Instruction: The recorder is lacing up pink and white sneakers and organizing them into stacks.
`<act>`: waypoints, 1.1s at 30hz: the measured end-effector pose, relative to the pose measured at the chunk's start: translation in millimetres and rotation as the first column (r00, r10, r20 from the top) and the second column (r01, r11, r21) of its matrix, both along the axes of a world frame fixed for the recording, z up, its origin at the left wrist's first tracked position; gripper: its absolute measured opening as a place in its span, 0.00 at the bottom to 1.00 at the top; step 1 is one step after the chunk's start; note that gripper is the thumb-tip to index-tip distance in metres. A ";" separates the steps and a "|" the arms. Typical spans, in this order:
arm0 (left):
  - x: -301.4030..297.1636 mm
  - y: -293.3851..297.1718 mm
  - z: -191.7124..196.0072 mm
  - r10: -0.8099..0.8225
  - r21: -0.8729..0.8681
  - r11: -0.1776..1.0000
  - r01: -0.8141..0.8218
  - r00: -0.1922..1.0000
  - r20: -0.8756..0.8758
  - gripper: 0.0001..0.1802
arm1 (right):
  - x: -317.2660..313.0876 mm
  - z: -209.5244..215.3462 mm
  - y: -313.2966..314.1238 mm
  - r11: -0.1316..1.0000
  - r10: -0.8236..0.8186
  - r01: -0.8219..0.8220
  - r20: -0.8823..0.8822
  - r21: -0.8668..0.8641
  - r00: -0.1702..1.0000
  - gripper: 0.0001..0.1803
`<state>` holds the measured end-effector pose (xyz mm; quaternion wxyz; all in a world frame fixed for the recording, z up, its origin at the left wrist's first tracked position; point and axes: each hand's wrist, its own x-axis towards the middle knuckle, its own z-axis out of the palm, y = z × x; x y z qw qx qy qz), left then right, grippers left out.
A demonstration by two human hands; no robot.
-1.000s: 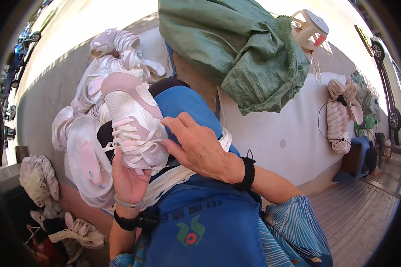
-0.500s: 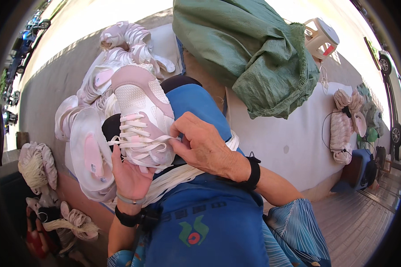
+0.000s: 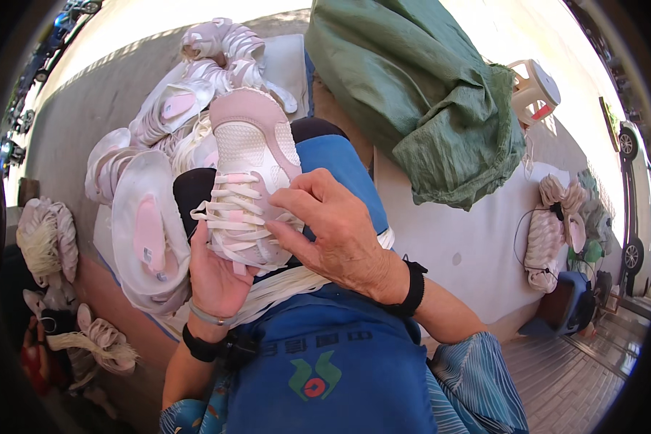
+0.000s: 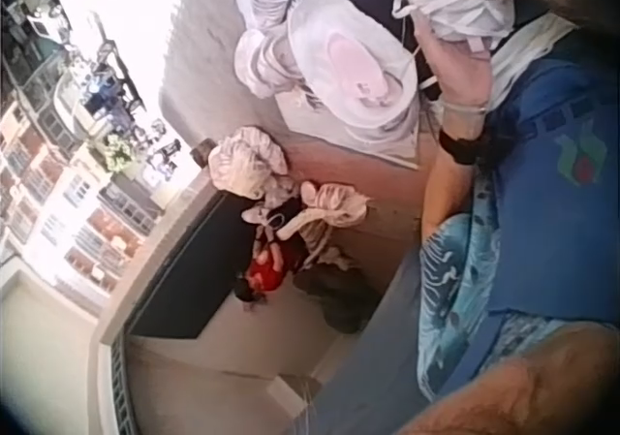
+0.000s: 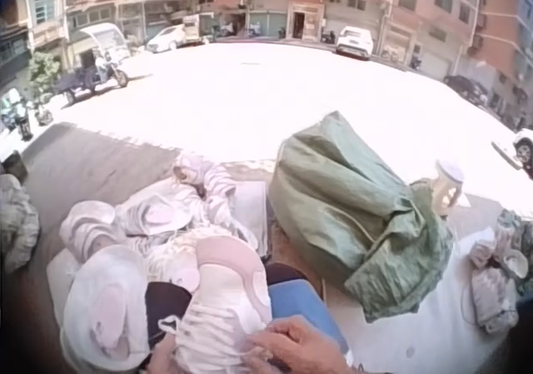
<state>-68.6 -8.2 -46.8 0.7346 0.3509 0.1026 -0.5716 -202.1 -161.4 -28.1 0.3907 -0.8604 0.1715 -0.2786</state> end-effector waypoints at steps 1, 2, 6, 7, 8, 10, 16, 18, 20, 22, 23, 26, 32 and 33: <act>0.3 0.2 -0.3 0.005 -0.003 1.000 -0.005 1.000 -0.002 0.31 | 4.3 3.1 1.6 1.000 0.005 -0.005 -0.002 -0.003 1.000 0.20; 0.0 0.1 -0.8 0.023 -0.019 1.000 -0.023 1.000 -0.009 0.31 | 8.4 6.7 3.5 0.994 0.048 -0.048 -0.003 -0.103 0.999 0.20; 1.5 1.1 -2.4 0.053 -0.102 0.993 -0.056 0.998 -0.037 0.30 | 14.2 4.9 6.4 0.967 0.103 -0.125 -0.106 -0.224 0.989 0.21; 1.9 2.2 -3.3 0.057 -0.103 0.993 -0.061 0.997 -0.042 0.30 | 14.8 3.9 6.9 0.963 0.105 -0.139 -0.152 -0.233 0.983 0.21; 2.5 3.9 -4.0 0.057 -0.118 0.991 -0.064 0.997 -0.060 0.30 | 14.3 3.8 7.6 0.962 0.111 -0.146 -0.156 -0.232 0.981 0.21; 2.5 4.9 -4.9 0.063 -0.132 0.989 -0.073 0.995 -0.081 0.30 | 12.3 3.9 8.6 0.959 0.120 -0.160 -0.178 -0.236 0.977 0.23; 4.9 3.0 -9.6 0.053 -0.181 0.981 -0.066 0.996 -0.075 0.29 | 18.1 6.4 7.6 0.945 0.159 -0.207 -0.194 -0.254 0.968 0.28; 5.2 1.8 -8.1 0.055 -0.195 0.978 -0.070 0.995 -0.083 0.29 | 18.9 5.4 7.1 0.948 0.157 -0.209 -0.217 -0.241 0.963 0.29; 3.9 -0.1 -6.5 0.065 -0.183 0.980 -0.079 0.995 -0.081 0.29 | 18.7 5.5 7.3 0.950 0.155 -0.211 -0.239 -0.230 0.959 0.29; 3.4 -0.1 -6.5 0.075 -0.172 0.981 -0.087 0.994 -0.077 0.29 | 18.0 7.5 7.3 0.946 0.130 -0.191 -0.234 -0.263 0.964 0.31; 2.9 -0.1 -7.6 0.086 -0.169 0.980 -0.102 0.992 -0.096 0.29 | 18.7 9.3 8.3 0.946 0.130 -0.192 -0.236 -0.263 0.963 0.31; 2.9 0.7 -6.3 0.086 -0.170 0.980 -0.103 0.991 -0.104 0.29 | 24.4 11.6 14.8 0.905 0.146 -0.213 -0.202 -0.368 0.968 0.31; 3.1 3.2 -9.7 0.071 -0.183 0.979 -0.087 0.993 -0.089 0.29 | 27.1 7.3 19.1 0.880 0.169 -0.247 -0.219 -0.407 0.961 0.32; 2.9 3.5 -9.6 0.060 -0.218 0.973 -0.078 0.994 -0.088 0.29 | 25.1 5.9 18.3 0.914 0.179 -0.235 -0.190 -0.332 0.965 0.30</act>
